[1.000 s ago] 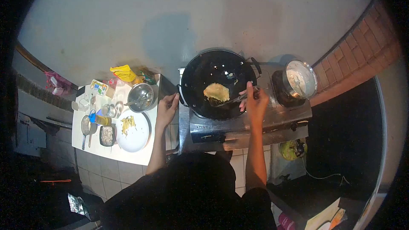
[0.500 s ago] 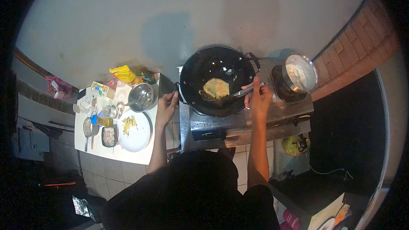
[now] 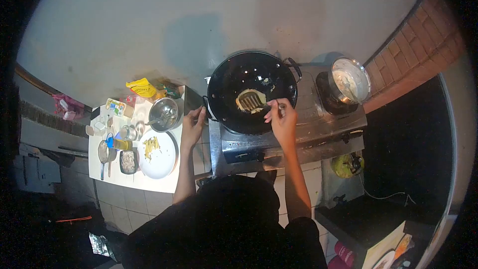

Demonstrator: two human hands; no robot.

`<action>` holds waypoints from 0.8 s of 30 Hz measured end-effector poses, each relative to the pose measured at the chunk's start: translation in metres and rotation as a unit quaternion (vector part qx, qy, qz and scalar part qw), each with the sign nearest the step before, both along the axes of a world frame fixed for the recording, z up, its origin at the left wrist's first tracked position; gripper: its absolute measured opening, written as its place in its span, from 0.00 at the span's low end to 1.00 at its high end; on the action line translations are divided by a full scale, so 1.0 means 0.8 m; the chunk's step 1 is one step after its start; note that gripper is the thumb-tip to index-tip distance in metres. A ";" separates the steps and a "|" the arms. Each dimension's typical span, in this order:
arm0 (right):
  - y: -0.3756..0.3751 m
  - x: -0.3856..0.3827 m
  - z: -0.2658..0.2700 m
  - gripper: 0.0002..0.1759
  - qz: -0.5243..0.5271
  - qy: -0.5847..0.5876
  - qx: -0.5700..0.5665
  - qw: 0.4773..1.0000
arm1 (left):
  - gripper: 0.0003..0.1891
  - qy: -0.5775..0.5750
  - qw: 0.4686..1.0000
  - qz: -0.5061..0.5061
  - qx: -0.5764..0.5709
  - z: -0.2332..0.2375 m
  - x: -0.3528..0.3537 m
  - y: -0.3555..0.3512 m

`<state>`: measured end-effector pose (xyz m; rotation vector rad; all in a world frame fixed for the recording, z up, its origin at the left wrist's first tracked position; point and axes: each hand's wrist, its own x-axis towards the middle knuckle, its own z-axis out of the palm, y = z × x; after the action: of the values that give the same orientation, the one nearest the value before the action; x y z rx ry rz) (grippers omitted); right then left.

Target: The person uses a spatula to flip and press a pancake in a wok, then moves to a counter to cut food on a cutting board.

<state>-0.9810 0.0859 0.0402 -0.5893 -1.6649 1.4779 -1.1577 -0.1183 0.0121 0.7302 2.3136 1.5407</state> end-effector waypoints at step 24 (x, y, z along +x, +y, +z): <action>-0.013 0.001 -0.012 0.04 -0.040 -0.099 0.052 0.993 | 0.21 -0.013 0.999 0.007 0.038 0.005 0.011 -0.001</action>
<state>-0.9799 0.0753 0.0306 -0.7554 -1.8361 1.3015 -1.1487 -0.1194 0.0165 0.7085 2.2569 1.6422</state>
